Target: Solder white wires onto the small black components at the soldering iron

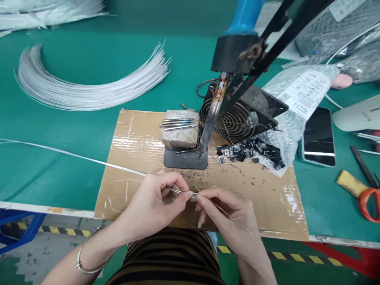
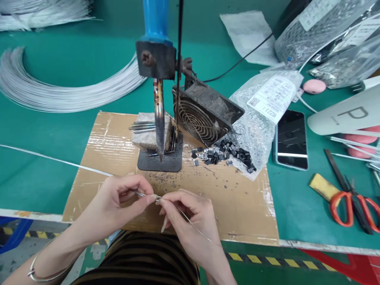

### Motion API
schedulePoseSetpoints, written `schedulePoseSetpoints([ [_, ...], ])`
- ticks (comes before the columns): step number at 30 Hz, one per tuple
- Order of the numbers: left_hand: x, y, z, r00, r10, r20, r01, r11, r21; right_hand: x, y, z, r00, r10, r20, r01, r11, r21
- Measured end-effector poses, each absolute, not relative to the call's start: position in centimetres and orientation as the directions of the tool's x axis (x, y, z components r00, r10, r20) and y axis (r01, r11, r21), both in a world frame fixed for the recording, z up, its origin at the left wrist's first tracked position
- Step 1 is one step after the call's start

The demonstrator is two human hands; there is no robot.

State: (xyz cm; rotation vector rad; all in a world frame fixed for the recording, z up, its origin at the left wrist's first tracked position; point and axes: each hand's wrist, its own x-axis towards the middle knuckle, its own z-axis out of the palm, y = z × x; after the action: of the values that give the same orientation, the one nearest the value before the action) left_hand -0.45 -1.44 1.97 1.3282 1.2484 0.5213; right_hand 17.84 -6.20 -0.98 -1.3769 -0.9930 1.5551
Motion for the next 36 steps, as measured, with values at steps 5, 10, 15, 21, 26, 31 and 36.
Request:
schedulePoseSetpoints([
  [5, -1.0, -1.3, 2.1, 0.319, 0.867, -0.383, 0.307, 0.288, 0.907, 19.6, -6.2, -1.8, 0.131, 0.920, -0.370, -0.134, -0.353, -0.926],
  [10, -1.0, -1.4, 1.9, 0.288, 0.858, -0.426, 0.261, 0.357, 0.897, 20.6, -6.3, -2.7, 0.278, 0.900, -0.336, -0.207, -0.286, -0.936],
  [15, -0.9, -1.6, 1.8, 0.273, 0.869, -0.413, 0.232, 0.358, 0.905, 19.7, -6.3, -3.1, 0.204, 0.939, -0.277, -0.244, -0.226, -0.943],
  [21, -1.0, -2.0, 1.7, 0.274, 0.884, -0.379, 0.229, 0.323, 0.918, 17.3, -6.5, -2.1, 0.146, 0.952, -0.270, -0.262, -0.226, -0.938],
  [26, -0.6, -2.1, 1.8, 0.258, 0.890, -0.376, 0.222, 0.324, 0.919, 15.7, -6.8, -1.5, 0.056, 0.955, -0.292, -0.383, -0.250, -0.889],
  [31, -0.4, -2.2, 2.2, 0.238, 0.894, -0.379, 0.246, 0.322, 0.914, 15.5, -6.8, -1.9, 0.027, 0.949, -0.315, -0.464, -0.267, -0.845],
  [36, -0.3, -2.4, 2.2, 0.235, 0.904, -0.357, 0.274, 0.290, 0.917, 15.6, -6.5, -2.4, 0.018, 0.954, -0.298, -0.452, -0.258, -0.854],
])
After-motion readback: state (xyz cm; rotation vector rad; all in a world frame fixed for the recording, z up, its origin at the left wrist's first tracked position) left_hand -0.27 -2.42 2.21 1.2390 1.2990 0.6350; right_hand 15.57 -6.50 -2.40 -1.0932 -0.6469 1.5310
